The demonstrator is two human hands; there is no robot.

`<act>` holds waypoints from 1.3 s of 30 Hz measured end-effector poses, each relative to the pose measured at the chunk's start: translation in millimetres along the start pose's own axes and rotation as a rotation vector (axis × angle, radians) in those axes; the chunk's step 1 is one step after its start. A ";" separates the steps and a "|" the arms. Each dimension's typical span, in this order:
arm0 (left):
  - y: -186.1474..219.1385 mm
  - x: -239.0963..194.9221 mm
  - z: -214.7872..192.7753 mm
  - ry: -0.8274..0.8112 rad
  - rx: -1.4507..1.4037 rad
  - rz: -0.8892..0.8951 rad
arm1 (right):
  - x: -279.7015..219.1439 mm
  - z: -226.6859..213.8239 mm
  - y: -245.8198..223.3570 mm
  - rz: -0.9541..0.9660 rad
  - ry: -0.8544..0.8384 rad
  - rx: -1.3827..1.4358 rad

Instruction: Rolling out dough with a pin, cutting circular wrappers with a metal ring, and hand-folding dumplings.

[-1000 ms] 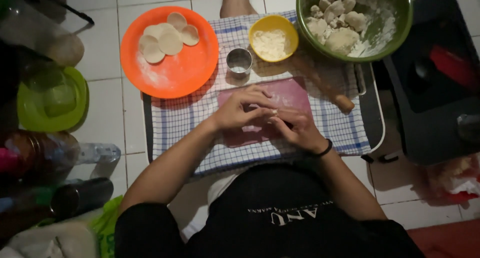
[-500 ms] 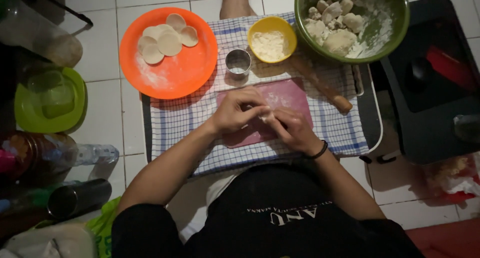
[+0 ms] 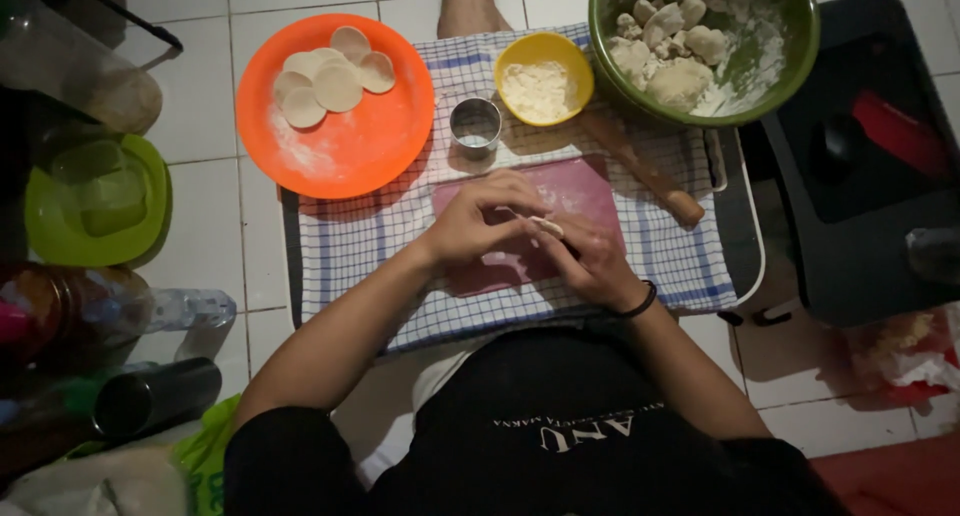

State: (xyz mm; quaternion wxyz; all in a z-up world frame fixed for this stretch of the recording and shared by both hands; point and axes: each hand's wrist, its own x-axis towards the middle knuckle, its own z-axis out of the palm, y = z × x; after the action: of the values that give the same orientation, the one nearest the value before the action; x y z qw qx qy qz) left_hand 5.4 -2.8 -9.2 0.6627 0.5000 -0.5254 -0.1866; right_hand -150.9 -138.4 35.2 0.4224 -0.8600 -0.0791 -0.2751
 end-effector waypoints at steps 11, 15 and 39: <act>21.3 5.3 5.0 0.006 0.235 -0.028 | -18.3 0.3 32.7 -0.031 -0.049 -0.064; 21.6 6.5 2.3 -0.040 0.463 -0.159 | 11.5 -36.3 2.8 0.056 -0.165 0.021; 2.6 244.0 -18.5 -0.389 1.134 0.302 | 159.1 -183.6 162.2 0.125 -0.628 -0.586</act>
State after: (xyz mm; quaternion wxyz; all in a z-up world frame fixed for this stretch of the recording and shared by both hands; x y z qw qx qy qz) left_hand 113.4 -181.6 118.4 0.2048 0.6514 -0.7189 0.1301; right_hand -32.7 -397.5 100.6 0.1318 -0.9887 -0.0699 0.0153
